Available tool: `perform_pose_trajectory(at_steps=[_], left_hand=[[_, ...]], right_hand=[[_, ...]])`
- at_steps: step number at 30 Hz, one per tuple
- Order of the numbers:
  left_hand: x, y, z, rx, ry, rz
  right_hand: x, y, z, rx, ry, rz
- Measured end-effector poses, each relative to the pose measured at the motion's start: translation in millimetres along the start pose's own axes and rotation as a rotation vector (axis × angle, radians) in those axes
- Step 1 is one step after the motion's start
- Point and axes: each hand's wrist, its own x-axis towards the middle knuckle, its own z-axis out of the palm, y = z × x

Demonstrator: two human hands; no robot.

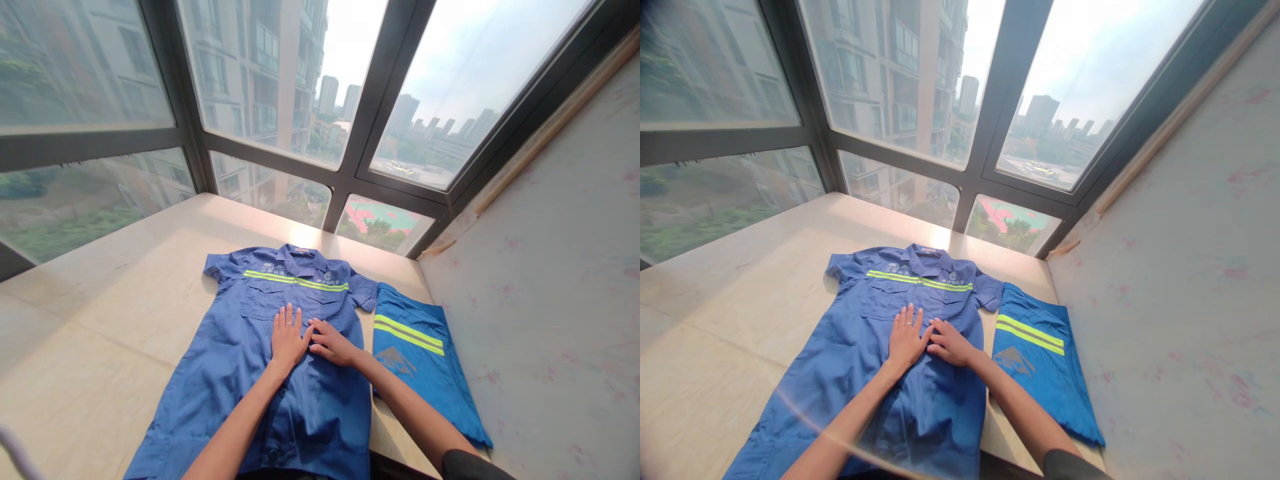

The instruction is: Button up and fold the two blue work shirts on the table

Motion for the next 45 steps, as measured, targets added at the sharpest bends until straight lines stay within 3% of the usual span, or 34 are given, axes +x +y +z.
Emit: perform_pose_trajectory(at_steps=[3,7,10,12,21,26,35,40,43,45], left_hand=[[-1,-9,0.3,0.018,-0.005,0.025],[-1,-24,-0.5,0.055,-0.013,0.040],[-1,-31,-2.5,0.068,-0.036,0.063],[0,-34,-3.6,0.070,-0.054,0.071],[-1,-37,0.0,0.061,-0.044,0.076],[0,-38,3.9,0.074,-0.037,0.079],[-4,-37,7.8,0.101,-0.038,0.087],[9,-25,-6.3,0.108,-0.097,-0.001],[29,-4,-16.3,0.101,-0.053,-0.049],[46,17,-18.2,0.070,-0.018,0.009]], right_hand=[[0,28,-20,0.106,0.130,0.060],[0,75,-59,-0.029,0.300,0.277],[4,103,-89,-0.238,0.202,0.580],[8,115,-104,-0.294,0.140,0.704],[29,152,-128,-0.285,0.020,0.988],[35,165,-148,-0.216,-0.012,0.980],[15,189,-202,0.073,0.245,0.849],[0,193,-201,0.429,0.389,0.867],[-10,190,-195,0.629,0.519,0.862],[-16,187,-190,0.742,0.570,0.856]])
